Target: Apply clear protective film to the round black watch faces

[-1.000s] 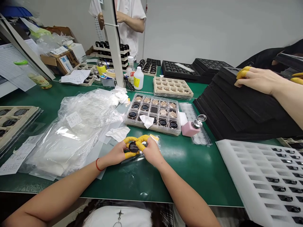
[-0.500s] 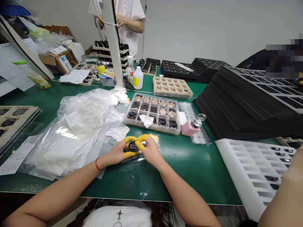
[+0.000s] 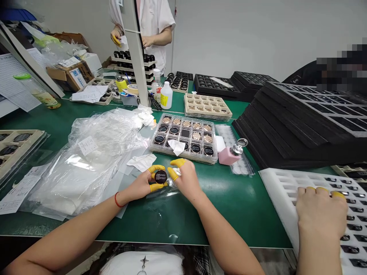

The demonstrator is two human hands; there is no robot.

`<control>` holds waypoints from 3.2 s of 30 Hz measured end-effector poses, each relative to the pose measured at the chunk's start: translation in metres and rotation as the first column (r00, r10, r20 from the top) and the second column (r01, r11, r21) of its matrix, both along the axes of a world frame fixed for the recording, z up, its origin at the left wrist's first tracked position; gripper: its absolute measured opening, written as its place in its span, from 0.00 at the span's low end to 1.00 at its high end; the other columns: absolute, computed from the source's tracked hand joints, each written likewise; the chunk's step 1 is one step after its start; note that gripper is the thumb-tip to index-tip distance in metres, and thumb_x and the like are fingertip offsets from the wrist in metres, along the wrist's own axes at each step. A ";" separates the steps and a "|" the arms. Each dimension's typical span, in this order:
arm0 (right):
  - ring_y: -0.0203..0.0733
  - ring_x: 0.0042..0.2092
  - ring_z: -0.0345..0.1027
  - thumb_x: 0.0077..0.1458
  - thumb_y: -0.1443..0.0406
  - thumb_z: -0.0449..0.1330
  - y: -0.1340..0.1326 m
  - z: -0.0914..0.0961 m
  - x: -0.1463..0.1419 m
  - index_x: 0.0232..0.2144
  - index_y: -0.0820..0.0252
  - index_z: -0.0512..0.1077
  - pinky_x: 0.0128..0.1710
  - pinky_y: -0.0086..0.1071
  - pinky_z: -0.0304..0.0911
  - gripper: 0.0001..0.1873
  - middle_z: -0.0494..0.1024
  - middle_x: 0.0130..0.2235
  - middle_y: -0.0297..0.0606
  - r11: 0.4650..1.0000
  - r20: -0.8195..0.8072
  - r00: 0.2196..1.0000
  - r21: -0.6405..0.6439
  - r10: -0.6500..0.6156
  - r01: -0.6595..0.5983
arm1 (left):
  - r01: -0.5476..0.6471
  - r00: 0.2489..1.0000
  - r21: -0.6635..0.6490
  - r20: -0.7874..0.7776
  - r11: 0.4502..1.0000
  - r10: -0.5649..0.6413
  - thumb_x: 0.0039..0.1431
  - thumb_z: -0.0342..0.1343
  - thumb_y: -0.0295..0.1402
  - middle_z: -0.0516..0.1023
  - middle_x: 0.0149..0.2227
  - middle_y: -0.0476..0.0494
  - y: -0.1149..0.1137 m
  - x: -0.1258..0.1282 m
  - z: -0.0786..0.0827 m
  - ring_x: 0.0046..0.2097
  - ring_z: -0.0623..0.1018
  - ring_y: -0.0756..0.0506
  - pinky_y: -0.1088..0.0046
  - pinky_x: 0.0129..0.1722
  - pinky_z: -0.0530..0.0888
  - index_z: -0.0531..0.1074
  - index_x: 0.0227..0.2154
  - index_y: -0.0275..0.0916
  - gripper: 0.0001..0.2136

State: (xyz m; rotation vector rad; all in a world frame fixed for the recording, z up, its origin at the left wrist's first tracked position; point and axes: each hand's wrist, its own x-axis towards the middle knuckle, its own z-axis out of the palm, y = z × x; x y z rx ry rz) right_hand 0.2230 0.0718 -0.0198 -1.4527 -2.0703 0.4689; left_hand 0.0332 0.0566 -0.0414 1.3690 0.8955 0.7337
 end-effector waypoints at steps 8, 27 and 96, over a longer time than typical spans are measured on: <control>0.48 0.38 0.67 0.52 0.63 0.58 0.023 -0.025 0.037 0.38 0.63 0.69 0.32 0.33 0.56 0.11 0.70 0.37 0.46 0.929 0.466 0.872 -0.236 -0.151 0.286 | -0.005 1.000 -0.041 -0.029 0.999 0.004 0.51 0.60 0.34 0.75 0.39 0.44 0.001 -0.003 -0.003 0.40 0.77 0.44 0.64 0.42 0.72 0.59 0.50 0.43 0.23; 0.44 0.36 0.61 0.56 0.68 0.49 -0.010 -0.024 -0.022 0.35 0.60 0.69 0.41 0.41 0.57 0.09 0.72 0.31 0.41 0.924 0.052 0.996 0.374 0.066 -0.081 | 0.038 0.999 0.088 0.007 0.995 -0.039 0.52 0.58 0.32 0.73 0.40 0.45 0.002 -0.003 -0.001 0.39 0.74 0.46 0.68 0.40 0.71 0.62 0.48 0.40 0.20; 0.42 0.37 0.66 0.52 0.74 0.50 0.024 0.002 -0.002 0.31 0.59 0.69 0.38 0.34 0.60 0.09 0.73 0.33 0.40 0.991 0.083 0.996 0.126 0.035 -0.046 | 0.187 0.971 -0.237 0.190 0.953 -0.143 0.50 0.61 0.33 0.74 0.36 0.46 0.003 -0.012 0.003 0.39 0.76 0.46 0.62 0.45 0.70 0.60 0.51 0.41 0.25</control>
